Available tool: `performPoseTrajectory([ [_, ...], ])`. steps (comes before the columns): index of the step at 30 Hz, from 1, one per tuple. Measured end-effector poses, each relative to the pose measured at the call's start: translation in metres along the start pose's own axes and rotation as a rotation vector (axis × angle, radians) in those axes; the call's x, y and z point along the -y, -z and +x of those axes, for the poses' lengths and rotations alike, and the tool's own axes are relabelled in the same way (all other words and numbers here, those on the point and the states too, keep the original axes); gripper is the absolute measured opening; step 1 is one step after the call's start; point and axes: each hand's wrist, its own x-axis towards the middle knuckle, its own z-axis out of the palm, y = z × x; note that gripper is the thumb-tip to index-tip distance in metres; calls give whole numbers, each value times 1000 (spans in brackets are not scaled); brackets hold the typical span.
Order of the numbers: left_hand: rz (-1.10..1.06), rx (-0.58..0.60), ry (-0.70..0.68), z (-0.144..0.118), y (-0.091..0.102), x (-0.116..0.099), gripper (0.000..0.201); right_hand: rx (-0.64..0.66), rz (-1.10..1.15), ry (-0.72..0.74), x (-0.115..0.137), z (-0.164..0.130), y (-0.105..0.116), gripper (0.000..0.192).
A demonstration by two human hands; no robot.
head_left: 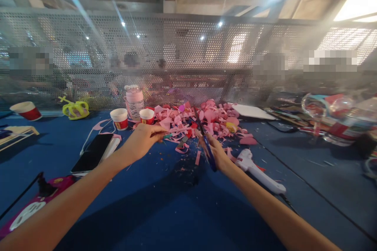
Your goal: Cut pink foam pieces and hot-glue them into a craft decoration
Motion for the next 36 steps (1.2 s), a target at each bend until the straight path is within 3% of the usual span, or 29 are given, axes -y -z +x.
performPoseTrajectory([
  [5,200,-93,-91,-1,26,-2,25,222,280,116,14,-8,5,49],
  [9,251,-95,-155,-1,32,3,25,331,156,212,16,-13,7,49],
  [12,294,-74,-175,-1,33,5,24,405,197,256,16,-15,7,50],
  [19,373,-60,-127,-1,37,5,25,433,91,334,25,-17,11,53],
  [27,374,-59,-123,0,37,4,25,454,-6,218,37,-18,13,58],
  [36,356,-53,-107,1,37,3,26,435,-74,250,35,-15,14,59],
])
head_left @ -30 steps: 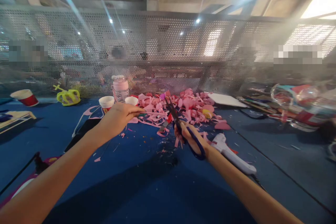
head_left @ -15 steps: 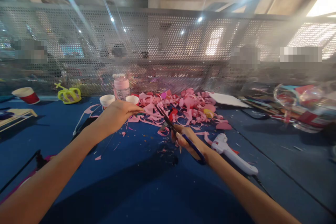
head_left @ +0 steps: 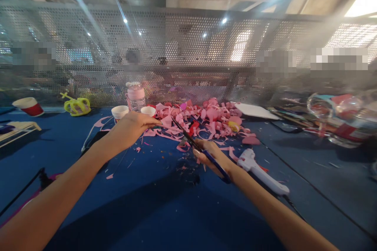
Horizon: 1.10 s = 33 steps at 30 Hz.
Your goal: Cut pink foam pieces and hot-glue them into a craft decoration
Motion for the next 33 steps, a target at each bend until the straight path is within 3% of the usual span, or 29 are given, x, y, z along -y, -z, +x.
performPoseTrajectory([
  [9,-25,5,-13,-1,1,0,26,-62,-76,9,-7,2,-3,51],
  [14,0,-28,-5,-1,-3,0,26,-118,-257,-135,-20,8,-5,49],
  [18,-87,-87,38,-2,-31,-8,25,-192,-609,-307,-29,7,-4,44],
  [24,-619,-13,197,-16,-94,-27,18,-177,-757,-474,-39,8,-7,26],
  [28,-788,-107,288,-26,-122,-31,19,-253,-761,-403,-42,9,-14,31],
  [33,-931,-134,369,-29,-133,-29,21,-437,-770,-281,-35,7,-18,32],
])
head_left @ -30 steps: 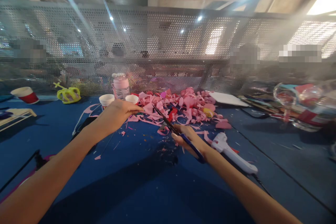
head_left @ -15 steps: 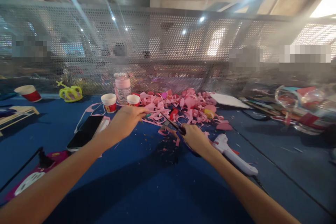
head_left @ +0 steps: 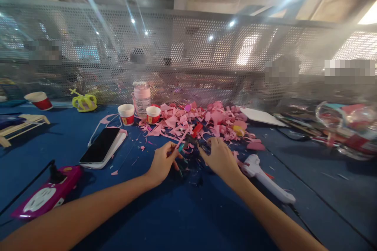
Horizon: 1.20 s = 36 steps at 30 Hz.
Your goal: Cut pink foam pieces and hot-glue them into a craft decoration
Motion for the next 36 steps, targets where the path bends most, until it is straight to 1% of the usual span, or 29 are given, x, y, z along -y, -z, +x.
performPoseTrajectory([
  [2,-13,27,3,-1,0,-1,21,-96,102,48,4,-1,5,32],
  [3,-12,50,2,-2,-1,-1,21,-105,212,78,6,-2,8,32],
  [4,-5,77,-3,-3,-1,-2,20,-79,362,100,8,-3,10,32],
  [5,11,101,-12,-3,-1,-2,19,-26,537,105,11,-5,11,31],
  [8,67,146,-35,-5,-1,0,17,165,1014,45,19,-9,10,30],
  [11,68,131,6,-3,-1,3,23,246,1307,1,25,-12,8,30],
  [13,63,130,32,-2,-2,5,25,270,1421,-6,26,-12,8,31],
  [17,86,215,22,-3,-2,2,24,224,1454,-113,27,-10,8,24],
  [19,103,221,17,-4,-2,-1,22,187,1468,-171,27,-9,7,25],
  [21,84,171,5,-5,-1,-3,23,147,1525,-209,26,-8,6,27],
  [23,6,97,-6,-5,0,-5,25,107,1604,-240,25,-8,5,27],
  [25,-96,23,-5,-4,2,-5,22,93,1660,-271,24,-8,5,27],
  [27,-169,-27,0,-3,4,-5,19,94,1672,-314,22,-7,4,28],
  [29,-172,-35,3,0,5,-4,19,88,1636,-342,20,-6,1,29],
  [31,-116,0,7,2,5,-1,20,66,1568,-330,17,-5,-3,30],
  [34,30,58,14,4,4,5,19,50,1432,-251,11,-3,-9,32],
  [36,164,59,-5,3,5,7,17,39,1251,-164,8,-2,-6,32],
])
